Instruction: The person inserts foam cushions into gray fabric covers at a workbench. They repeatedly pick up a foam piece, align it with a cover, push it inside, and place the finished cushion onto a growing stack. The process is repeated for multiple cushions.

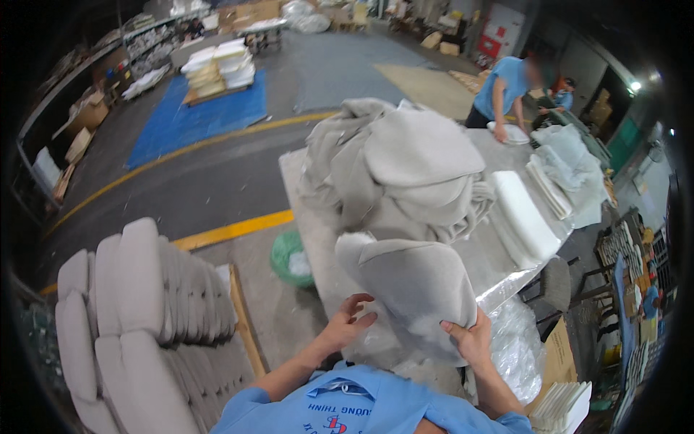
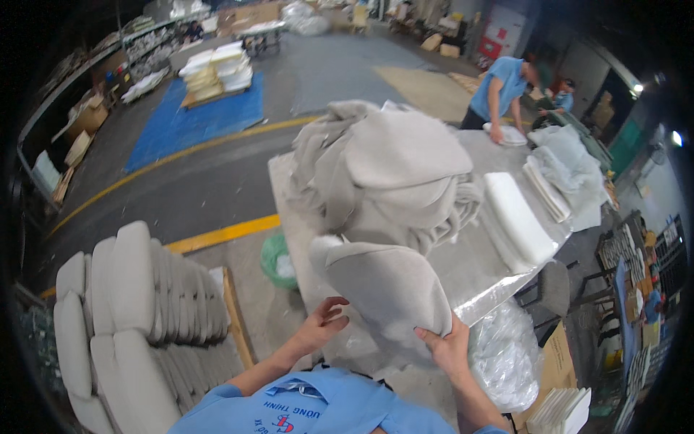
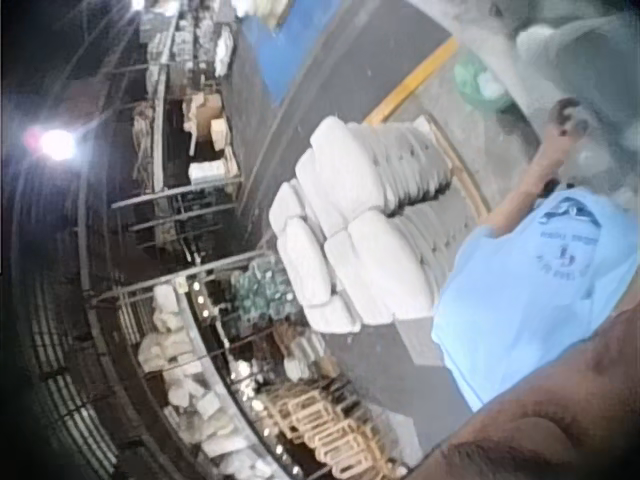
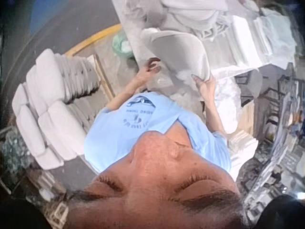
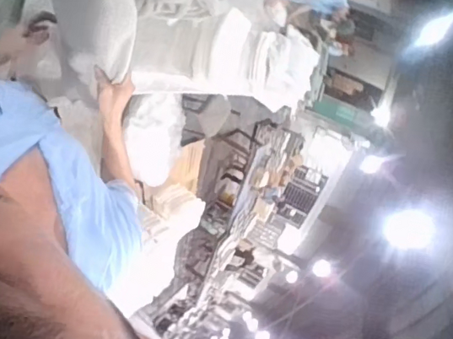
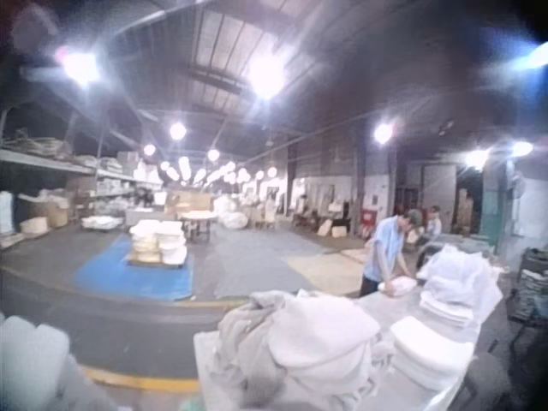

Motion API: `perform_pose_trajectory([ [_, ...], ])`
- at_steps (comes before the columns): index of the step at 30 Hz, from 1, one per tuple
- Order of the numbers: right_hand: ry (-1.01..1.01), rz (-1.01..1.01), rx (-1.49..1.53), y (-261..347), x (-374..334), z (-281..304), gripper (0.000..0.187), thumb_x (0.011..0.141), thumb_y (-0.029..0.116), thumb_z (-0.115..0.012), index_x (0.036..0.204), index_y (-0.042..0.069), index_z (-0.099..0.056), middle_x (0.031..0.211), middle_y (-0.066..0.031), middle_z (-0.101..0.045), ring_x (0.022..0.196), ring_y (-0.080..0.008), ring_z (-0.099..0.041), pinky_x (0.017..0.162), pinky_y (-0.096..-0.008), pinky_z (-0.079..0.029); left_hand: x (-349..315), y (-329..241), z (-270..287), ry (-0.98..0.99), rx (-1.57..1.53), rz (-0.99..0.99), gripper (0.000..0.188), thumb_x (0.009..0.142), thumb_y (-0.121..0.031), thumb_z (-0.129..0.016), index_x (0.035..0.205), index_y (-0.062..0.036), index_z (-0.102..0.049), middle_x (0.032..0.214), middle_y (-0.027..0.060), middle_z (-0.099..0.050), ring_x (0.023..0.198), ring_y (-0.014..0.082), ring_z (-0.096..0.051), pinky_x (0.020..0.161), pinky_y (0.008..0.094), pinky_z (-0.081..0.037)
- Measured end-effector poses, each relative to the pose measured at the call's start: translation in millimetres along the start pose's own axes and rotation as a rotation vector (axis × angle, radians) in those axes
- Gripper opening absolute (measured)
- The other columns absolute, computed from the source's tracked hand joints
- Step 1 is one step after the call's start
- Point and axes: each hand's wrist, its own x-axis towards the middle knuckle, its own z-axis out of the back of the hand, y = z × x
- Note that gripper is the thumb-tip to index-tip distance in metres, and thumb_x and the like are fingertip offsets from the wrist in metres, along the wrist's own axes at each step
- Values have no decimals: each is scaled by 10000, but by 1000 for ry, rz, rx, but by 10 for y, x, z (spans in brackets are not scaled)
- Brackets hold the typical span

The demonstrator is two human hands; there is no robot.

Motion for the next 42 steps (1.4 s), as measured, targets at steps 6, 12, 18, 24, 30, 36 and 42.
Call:
perform_pose_trajectory([
  [6,-319,52,799,-132,-300,-297,561,799,-10,-861,1311,-43,-635,1230,-122,-724,1095,-244,-695,983,-379,-548,877,-829,-629,63,118,-364,289,1010,-173,-691,1233,-57,-549,1133,74,-567,1051,179,-535,880,301,-453],
  [12,-165,-256,968,-279,-714,-512,697,823,48,-869,1427,-61,-538,1308,-148,-682,1176,-254,-655,1015,-384,-537,1557,-1025,-902,552,410,-181,273,1039,-290,-672,1125,-31,-653,1129,108,-607,1067,213,-571,906,328,-482],
  [18,114,-479,872,-553,-1180,-576,862,852,319,-905,1501,-60,-484,1465,-202,-588,1316,-288,-578,1109,-406,-481,1489,-280,-1123,1077,464,445,371,1115,-347,-554,1296,-48,-677,1206,15,-702,1080,97,-629,931,277,-514],
  [24,392,-409,490,-1238,-1425,-417,816,836,361,-895,1497,16,-565,1476,-184,-615,1393,-292,-547,1188,-389,-414,1007,349,-1052,1026,681,476,351,1089,-347,-585,1177,-31,-710,1249,134,-700,1116,212,-654,918,342,-521],
  [30,82,-564,-145,-2053,-1638,477,276,972,270,-667,1157,78,-741,1015,-130,-774,950,-292,-734,843,-429,-560,984,436,-1250,1023,992,-202,334,1006,-337,-684,1011,-3,-707,1008,182,-707,902,333,-648,804,396,-512],
  [36,-149,-165,-276,-1689,-619,796,306,1012,293,-619,1166,62,-747,1020,-167,-751,958,-344,-705,862,-431,-538,1212,417,-1399,1198,859,195,290,1020,-304,-674,1024,-16,-710,817,57,-677,775,171,-584,723,349,-492],
  [42,444,-331,-499,-1421,-100,727,202,974,171,-630,1097,54,-740,1145,-142,-696,1047,-335,-677,879,-432,-529,1291,295,-1490,1271,966,514,368,987,-365,-701,1094,-16,-749,908,85,-727,852,200,-636,764,368,-514],
])
